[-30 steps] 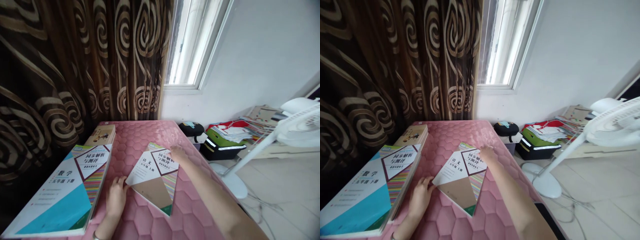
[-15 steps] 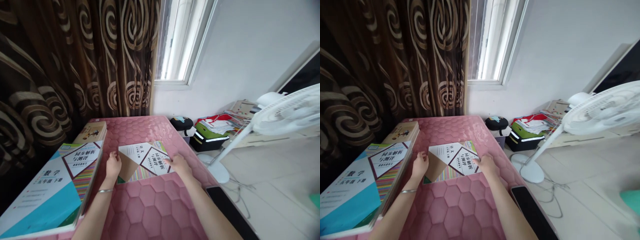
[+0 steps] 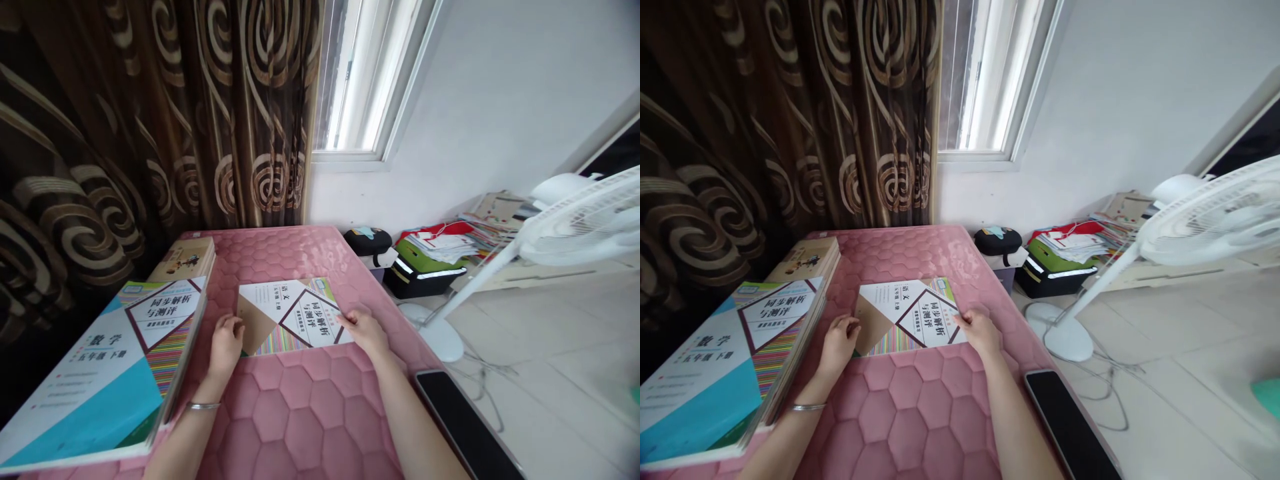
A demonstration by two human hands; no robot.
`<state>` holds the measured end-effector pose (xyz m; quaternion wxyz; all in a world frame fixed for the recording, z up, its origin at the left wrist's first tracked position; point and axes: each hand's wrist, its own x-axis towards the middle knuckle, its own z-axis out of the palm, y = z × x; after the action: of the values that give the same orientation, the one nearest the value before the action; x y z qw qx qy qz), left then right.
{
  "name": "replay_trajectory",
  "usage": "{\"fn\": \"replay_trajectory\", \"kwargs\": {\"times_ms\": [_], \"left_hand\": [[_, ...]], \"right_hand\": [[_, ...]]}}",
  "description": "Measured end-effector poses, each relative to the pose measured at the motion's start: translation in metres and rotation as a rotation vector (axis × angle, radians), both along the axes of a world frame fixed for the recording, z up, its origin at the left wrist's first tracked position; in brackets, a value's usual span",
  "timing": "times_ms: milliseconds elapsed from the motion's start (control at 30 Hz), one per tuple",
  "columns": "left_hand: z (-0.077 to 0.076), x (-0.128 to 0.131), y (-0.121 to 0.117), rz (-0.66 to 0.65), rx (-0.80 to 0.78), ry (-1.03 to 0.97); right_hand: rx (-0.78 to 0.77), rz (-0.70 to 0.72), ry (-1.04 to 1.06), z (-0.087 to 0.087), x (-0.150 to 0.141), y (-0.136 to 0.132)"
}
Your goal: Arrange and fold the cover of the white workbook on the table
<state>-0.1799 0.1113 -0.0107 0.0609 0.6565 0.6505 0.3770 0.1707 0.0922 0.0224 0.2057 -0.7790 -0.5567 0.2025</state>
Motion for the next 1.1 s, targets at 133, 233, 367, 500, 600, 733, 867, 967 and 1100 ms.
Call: {"fn": "replay_trajectory", "kwargs": {"times_ms": [133, 233, 367, 500, 600, 733, 867, 967, 1100], "left_hand": [[0.011, 0.010, -0.011, 0.013, 0.006, 0.075], [0.022, 0.033, -0.033, -0.006, 0.017, 0.335], [0.027, 0.072, -0.064, -0.290, -0.013, 0.549], [0.019, 0.087, -0.070, -0.389, -0.035, 0.474], [0.015, 0.085, -0.065, -0.389, -0.030, 0.393], [0.010, 0.081, -0.060, -0.399, 0.014, 0.346], [0.005, 0.080, -0.060, -0.398, 0.034, 0.340], [0.005, 0.081, -0.060, -0.394, 0.040, 0.340], [0.010, 0.083, -0.060, -0.389, 0.006, 0.341]], "right_hand": [[0.050, 0.018, -0.004, -0.003, 0.000, 0.001], [0.147, 0.075, 0.084, -0.012, 0.003, 0.005], [0.182, 0.139, 0.286, -0.023, 0.015, 0.009], [0.153, 0.191, 0.348, -0.024, 0.026, 0.001], [0.167, 0.228, 0.421, -0.024, 0.030, -0.010], [0.167, 0.224, 0.488, -0.026, 0.034, -0.021], [0.185, 0.202, 0.414, -0.022, 0.035, -0.025], [0.304, 0.170, 0.199, -0.013, 0.014, -0.028], [0.471, 0.381, -0.037, -0.003, -0.050, -0.034]]}}
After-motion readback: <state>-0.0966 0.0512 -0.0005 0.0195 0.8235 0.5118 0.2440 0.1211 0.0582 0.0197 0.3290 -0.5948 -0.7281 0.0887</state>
